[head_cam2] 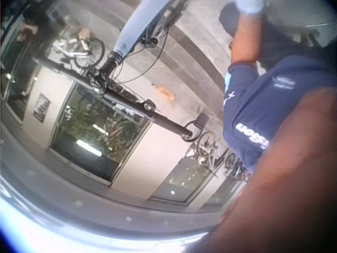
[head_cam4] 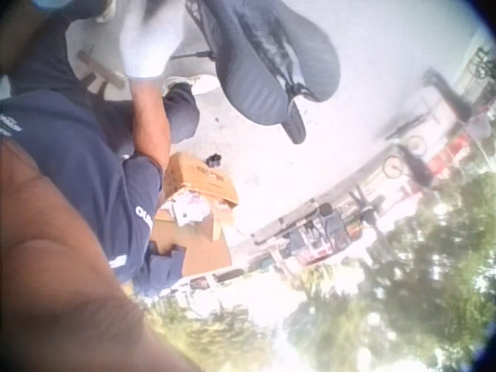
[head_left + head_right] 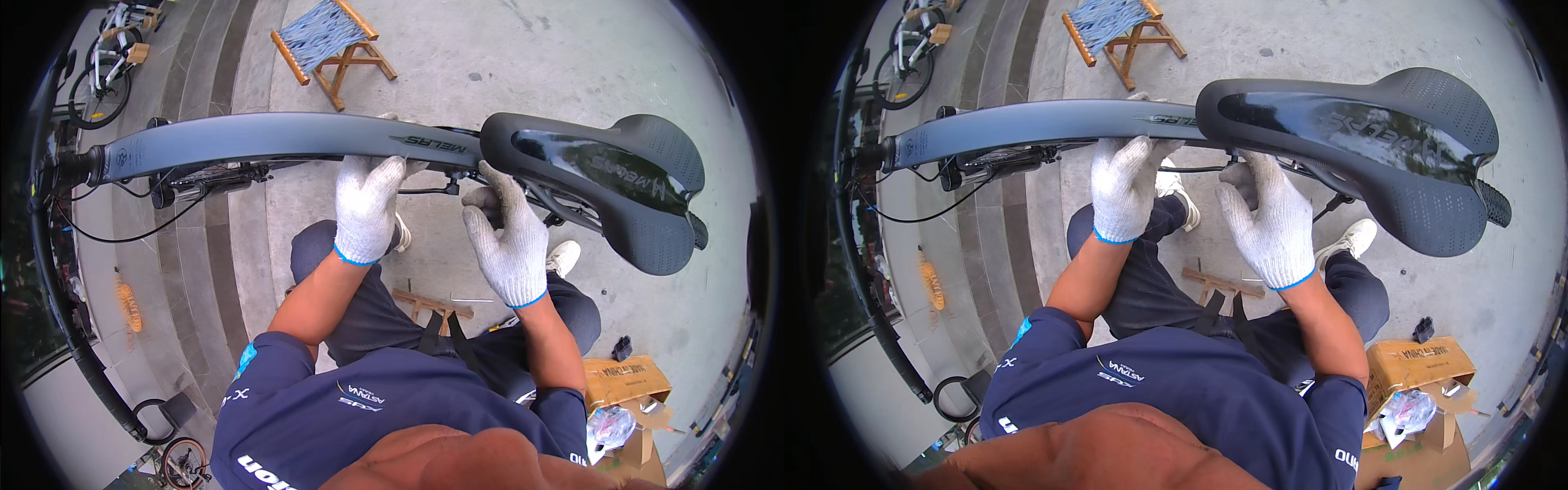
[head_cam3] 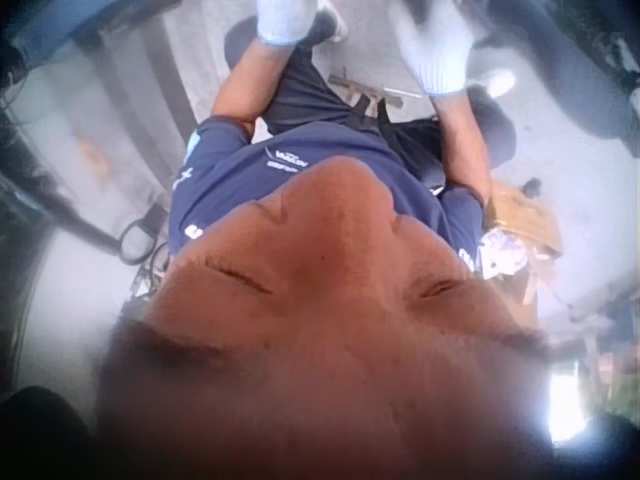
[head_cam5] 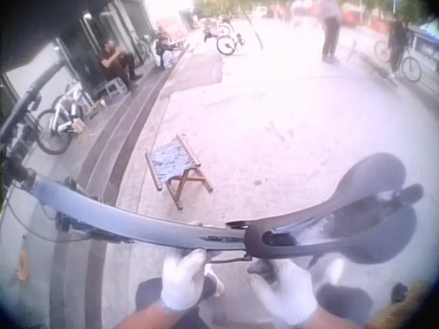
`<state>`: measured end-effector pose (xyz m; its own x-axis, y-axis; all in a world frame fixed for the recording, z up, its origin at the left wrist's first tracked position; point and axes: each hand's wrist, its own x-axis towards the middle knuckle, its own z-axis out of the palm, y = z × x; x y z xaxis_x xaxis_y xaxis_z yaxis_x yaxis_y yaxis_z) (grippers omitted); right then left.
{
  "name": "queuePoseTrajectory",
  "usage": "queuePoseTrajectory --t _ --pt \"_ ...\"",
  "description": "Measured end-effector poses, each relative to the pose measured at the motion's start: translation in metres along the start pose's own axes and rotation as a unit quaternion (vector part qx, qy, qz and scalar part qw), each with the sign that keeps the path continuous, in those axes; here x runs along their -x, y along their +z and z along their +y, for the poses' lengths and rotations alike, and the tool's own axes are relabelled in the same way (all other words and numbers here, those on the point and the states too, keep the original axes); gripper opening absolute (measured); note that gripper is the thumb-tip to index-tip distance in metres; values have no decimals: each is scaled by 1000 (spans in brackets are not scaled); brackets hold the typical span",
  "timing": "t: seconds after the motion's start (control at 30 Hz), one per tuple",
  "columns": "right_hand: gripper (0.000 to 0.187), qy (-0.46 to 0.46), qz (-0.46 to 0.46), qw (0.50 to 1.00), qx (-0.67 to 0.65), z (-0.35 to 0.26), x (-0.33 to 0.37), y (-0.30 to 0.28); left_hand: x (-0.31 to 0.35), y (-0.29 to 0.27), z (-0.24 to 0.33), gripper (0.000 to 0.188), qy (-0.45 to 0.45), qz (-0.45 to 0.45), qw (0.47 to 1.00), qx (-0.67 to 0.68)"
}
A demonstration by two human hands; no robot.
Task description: The person assembles a bicycle by first removing protective foam from the frame, then installing the saddle onto the seat post. They use a hex wrench to tighten the saddle clamp and adjust the saddle angle. The person also removes a protective sticker from the frame.
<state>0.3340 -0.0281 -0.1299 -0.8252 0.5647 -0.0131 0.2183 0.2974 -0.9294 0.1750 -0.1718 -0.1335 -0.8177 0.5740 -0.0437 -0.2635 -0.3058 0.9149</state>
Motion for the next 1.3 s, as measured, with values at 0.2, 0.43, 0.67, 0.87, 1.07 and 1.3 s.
queuePoseTrajectory --t 0.2,0.43,0.67,0.87,1.07,1.3 --pt "56 40 -76 996 38 7 -8 7 0 -2 4 65 -7 4 1000 6" --pt "54 -46 -60 995 -68 7 -18 17 2 -3 4 60 -19 13 1000 -21" --pt "40 -207 19 975 81 -32 -48 20 3 -1 10 59 -35 11 999 -22" --pt "45 -238 -57 965 99 -52 -88 22 3 -3 16 58 -41 -5 999 -15" --pt "42 -276 -58 950 132 -48 -94 26 1 -6 16 53 -41 -10 999 -33" --pt "36 -272 -61 948 151 -46 -92 26 3 -5 24 53 -80 -7 995 -51"
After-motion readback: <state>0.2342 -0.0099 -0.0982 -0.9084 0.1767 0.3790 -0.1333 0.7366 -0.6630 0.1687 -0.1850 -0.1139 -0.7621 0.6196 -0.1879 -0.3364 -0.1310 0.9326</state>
